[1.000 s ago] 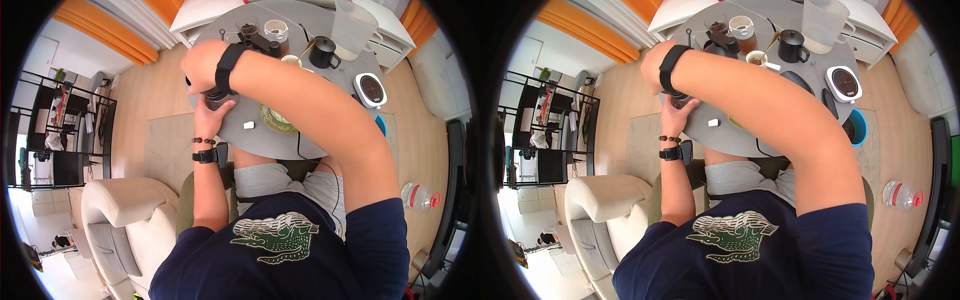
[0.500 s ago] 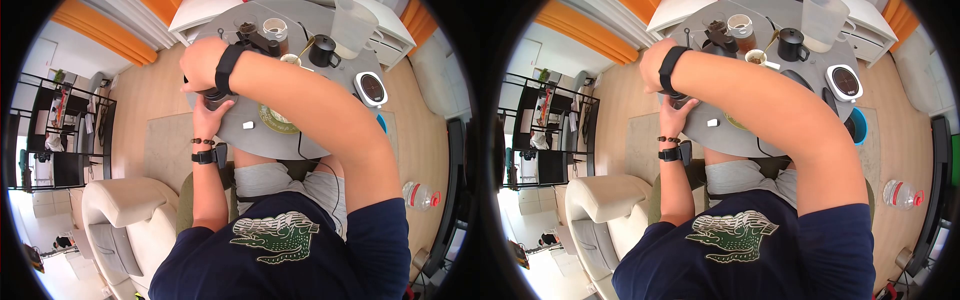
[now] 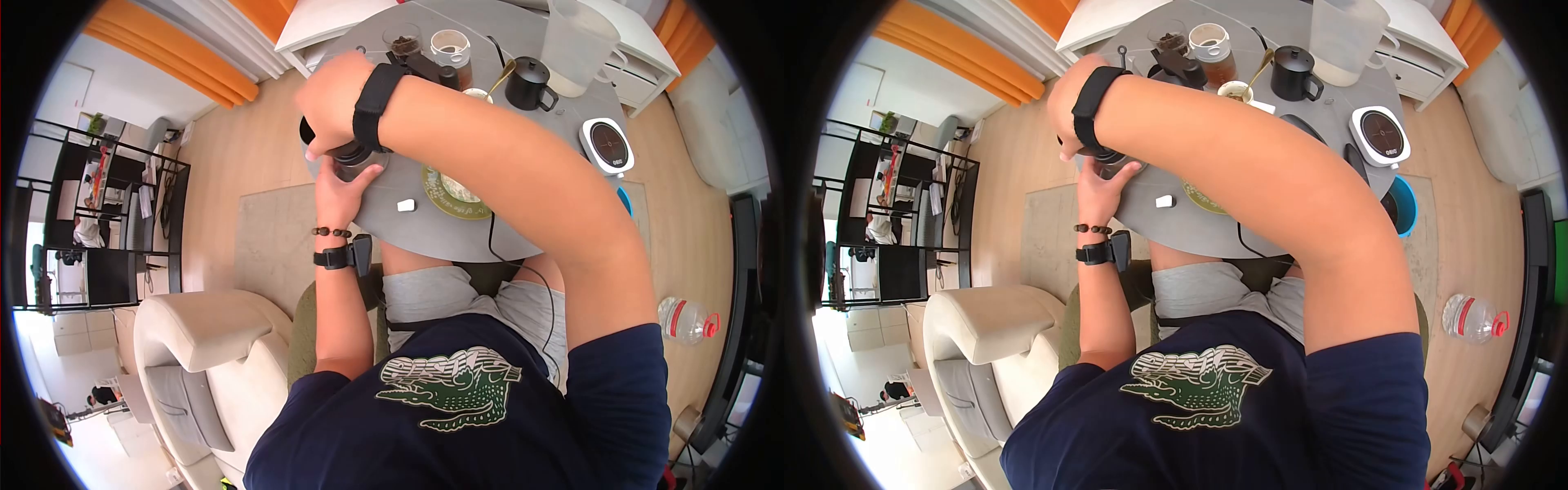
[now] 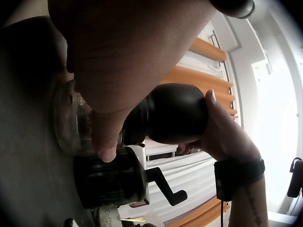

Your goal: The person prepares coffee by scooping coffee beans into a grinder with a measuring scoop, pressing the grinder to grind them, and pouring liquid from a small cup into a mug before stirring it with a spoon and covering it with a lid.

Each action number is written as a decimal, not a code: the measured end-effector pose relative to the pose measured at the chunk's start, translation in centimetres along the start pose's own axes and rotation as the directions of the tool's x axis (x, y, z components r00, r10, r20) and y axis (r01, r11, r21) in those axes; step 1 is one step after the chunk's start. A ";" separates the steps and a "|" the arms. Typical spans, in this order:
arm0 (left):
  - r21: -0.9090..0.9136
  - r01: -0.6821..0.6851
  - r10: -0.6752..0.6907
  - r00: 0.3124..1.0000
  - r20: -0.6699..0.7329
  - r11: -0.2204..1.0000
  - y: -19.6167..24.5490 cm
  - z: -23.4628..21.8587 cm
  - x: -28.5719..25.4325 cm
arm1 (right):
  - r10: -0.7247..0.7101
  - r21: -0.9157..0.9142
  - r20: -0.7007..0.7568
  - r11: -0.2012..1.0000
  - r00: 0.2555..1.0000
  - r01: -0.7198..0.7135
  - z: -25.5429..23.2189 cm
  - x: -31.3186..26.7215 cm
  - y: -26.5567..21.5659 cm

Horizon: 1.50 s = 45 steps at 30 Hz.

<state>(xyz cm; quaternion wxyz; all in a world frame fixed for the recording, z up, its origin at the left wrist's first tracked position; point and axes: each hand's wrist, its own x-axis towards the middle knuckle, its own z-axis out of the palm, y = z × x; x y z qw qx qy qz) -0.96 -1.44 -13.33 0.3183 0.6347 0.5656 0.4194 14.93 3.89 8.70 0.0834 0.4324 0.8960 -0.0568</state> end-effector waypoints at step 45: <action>0.021 -0.021 0.022 0.999 -0.032 1.000 1.1 -0.1 -0.4 | -0.246 0.121 0.002 0.962 0.969 0.243 1.7 2.3 1.5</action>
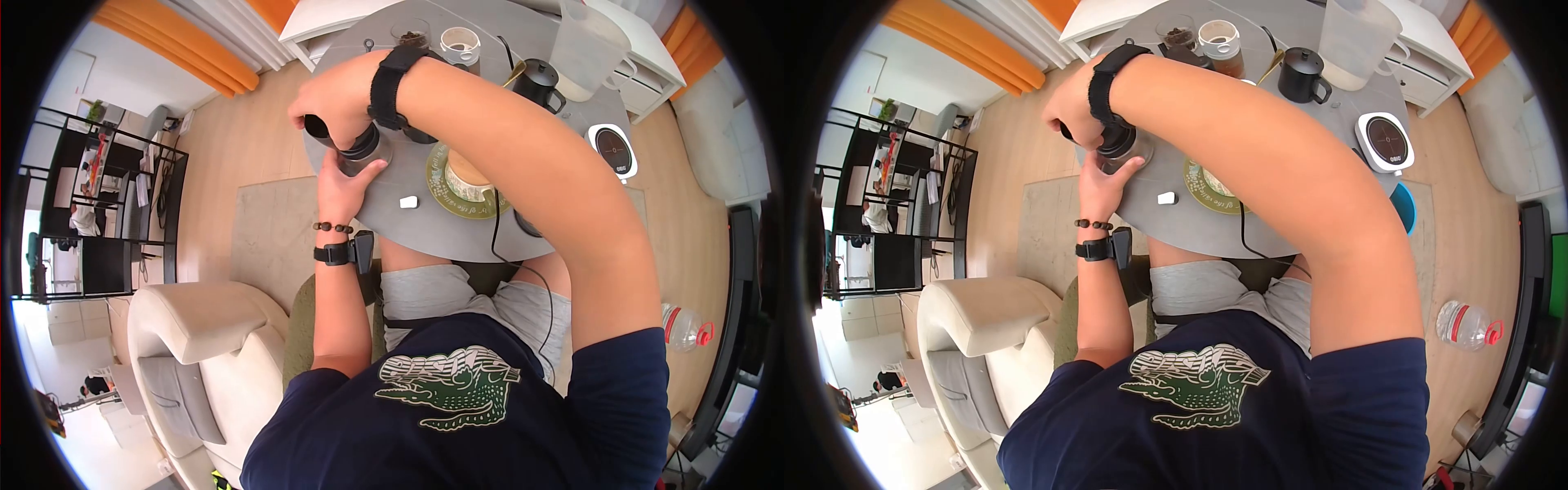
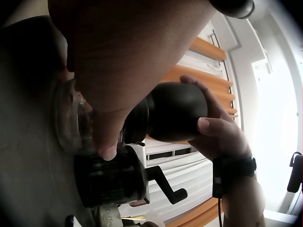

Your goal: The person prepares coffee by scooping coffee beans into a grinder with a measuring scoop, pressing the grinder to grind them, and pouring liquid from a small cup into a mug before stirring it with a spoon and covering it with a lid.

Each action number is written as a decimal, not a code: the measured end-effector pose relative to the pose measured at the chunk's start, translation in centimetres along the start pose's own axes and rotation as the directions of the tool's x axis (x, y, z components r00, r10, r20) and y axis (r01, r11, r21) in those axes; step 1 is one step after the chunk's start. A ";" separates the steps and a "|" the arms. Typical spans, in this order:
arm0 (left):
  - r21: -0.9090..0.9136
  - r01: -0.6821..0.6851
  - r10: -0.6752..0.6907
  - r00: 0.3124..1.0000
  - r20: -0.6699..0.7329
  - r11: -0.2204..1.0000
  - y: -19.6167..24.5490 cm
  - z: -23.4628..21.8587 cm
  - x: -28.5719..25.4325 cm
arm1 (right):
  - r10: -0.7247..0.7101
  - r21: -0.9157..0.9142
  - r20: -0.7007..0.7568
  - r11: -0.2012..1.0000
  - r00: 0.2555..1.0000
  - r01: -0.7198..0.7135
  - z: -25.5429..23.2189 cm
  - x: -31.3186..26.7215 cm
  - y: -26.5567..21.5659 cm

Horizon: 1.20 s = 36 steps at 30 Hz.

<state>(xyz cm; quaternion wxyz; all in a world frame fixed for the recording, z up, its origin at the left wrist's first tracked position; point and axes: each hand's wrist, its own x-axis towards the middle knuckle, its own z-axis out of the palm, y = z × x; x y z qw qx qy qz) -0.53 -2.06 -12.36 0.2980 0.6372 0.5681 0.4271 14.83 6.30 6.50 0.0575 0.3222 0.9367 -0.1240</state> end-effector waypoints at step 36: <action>-0.449 0.031 0.054 0.983 0.175 0.893 5.4 -2.3 0.2 | -0.235 -0.179 -0.326 0.967 0.916 0.184 -4.2 -5.1 0.6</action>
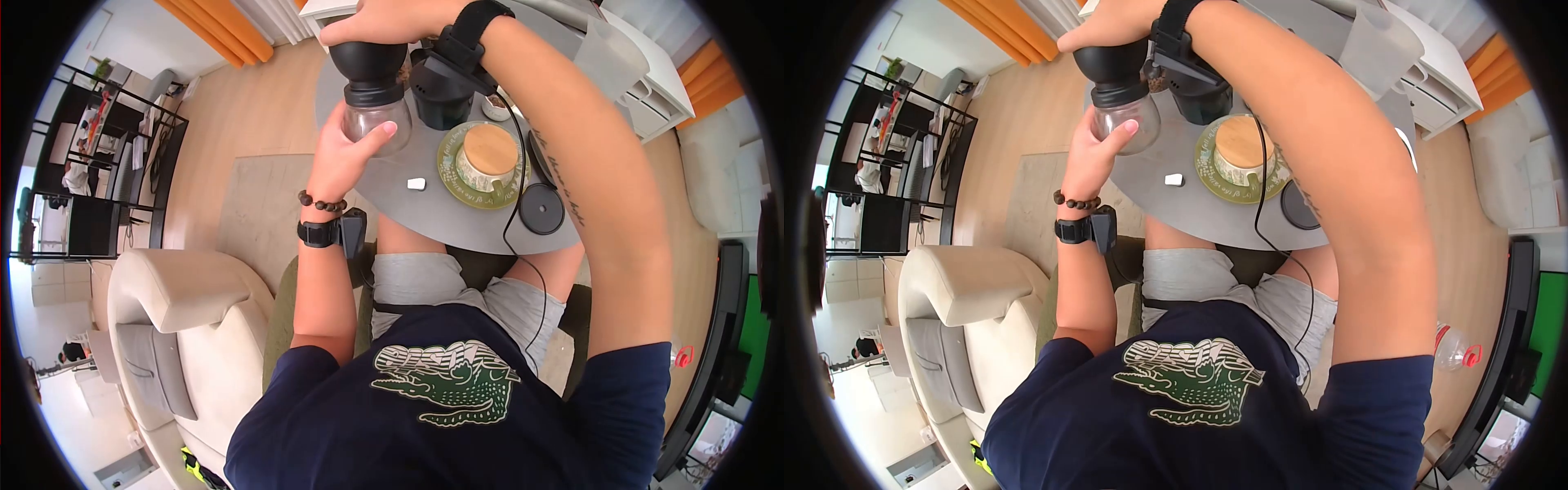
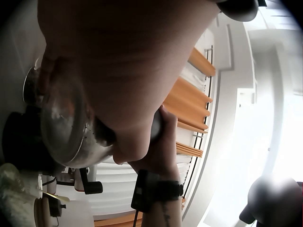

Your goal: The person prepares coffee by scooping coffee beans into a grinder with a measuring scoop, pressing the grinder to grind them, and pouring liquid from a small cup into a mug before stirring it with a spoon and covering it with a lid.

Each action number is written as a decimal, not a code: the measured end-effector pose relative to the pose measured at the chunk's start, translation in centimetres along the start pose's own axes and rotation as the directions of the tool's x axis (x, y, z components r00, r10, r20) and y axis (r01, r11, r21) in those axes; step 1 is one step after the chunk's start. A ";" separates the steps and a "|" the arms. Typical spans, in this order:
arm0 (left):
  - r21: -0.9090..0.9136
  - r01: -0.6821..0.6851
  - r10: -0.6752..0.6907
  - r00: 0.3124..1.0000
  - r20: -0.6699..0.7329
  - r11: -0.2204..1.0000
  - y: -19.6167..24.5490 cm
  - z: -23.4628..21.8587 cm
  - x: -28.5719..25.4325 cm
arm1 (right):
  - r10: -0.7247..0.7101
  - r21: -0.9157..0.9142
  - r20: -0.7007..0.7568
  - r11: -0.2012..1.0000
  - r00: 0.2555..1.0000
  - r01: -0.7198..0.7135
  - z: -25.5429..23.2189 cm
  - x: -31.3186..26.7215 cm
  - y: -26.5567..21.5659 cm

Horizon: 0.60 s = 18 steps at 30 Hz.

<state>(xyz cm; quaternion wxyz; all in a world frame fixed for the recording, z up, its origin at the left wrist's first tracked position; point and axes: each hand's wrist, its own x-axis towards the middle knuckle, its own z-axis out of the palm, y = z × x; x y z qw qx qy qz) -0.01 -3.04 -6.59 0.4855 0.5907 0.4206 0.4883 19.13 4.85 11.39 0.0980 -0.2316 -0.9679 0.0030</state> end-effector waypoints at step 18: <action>0.547 0.265 -0.163 0.960 -0.229 0.794 7.8 2.4 -1.5 | 0.172 0.362 0.125 0.909 0.977 -0.206 -2.1 -4.4 1.9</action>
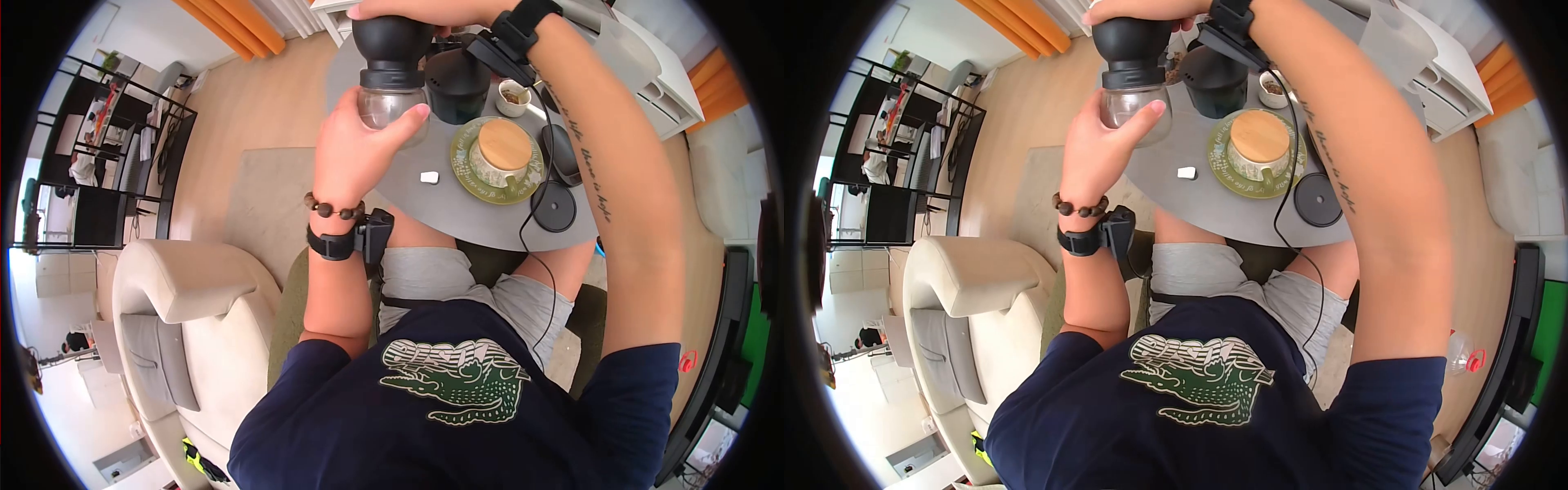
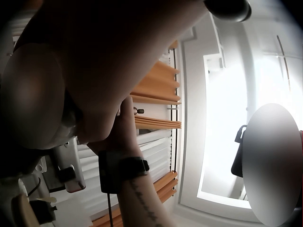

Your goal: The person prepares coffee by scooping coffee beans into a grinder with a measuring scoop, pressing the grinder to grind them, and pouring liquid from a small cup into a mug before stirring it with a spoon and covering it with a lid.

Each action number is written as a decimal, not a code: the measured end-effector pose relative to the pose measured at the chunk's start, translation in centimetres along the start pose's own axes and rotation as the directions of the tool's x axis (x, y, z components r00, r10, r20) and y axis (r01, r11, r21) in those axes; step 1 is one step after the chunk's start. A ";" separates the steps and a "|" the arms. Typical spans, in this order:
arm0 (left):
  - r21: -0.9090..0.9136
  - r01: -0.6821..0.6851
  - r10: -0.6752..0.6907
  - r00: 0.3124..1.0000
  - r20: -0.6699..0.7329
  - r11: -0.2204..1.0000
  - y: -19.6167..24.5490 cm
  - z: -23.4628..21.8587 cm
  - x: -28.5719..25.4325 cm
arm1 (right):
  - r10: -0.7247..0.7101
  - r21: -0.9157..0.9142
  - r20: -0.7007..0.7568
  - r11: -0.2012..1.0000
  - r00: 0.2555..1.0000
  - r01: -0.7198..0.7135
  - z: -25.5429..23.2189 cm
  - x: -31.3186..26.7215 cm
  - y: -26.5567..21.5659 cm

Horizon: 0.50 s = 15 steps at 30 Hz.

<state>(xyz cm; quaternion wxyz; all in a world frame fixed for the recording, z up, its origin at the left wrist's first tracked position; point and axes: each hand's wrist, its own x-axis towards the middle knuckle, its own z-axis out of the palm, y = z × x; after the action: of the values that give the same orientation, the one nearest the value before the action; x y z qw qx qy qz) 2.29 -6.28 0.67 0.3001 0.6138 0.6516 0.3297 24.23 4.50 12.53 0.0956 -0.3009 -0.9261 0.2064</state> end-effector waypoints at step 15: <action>-0.900 0.102 0.585 0.728 0.357 0.423 -7.7 0.5 4.4 | 0.211 0.273 0.054 0.937 0.976 -0.218 -3.5 -3.0 -1.0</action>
<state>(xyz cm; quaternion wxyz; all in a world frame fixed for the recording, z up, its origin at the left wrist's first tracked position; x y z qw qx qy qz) -2.29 -2.10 -5.73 0.7142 0.5330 0.1390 0.4319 27.12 3.13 15.98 0.1025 -0.3813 -0.8508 0.3469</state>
